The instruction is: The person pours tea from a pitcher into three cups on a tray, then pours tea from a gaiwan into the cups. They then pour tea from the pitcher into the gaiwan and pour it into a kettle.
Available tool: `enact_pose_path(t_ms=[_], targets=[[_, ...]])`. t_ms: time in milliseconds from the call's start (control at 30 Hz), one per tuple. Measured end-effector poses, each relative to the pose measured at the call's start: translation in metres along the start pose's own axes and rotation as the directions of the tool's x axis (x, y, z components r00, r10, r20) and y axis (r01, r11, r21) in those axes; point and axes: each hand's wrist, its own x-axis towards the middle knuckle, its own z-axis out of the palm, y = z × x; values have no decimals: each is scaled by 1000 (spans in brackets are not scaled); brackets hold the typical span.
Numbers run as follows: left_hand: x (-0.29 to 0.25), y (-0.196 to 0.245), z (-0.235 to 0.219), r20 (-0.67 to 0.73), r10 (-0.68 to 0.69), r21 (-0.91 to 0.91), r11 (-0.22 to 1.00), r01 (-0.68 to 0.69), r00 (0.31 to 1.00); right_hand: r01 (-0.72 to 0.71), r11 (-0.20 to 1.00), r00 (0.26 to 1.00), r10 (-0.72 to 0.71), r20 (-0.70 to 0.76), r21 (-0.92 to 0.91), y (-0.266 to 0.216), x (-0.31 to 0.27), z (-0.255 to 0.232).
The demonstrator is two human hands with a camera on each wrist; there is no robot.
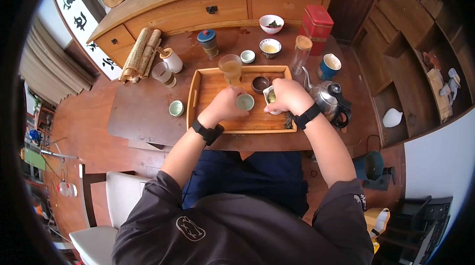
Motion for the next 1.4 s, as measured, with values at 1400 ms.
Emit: enact_pose_path(t_ms=[1400], targets=[[-5, 7, -67, 49, 62, -71, 996, -58, 997, -1, 1000, 1000, 1, -6, 19, -1, -1, 0]])
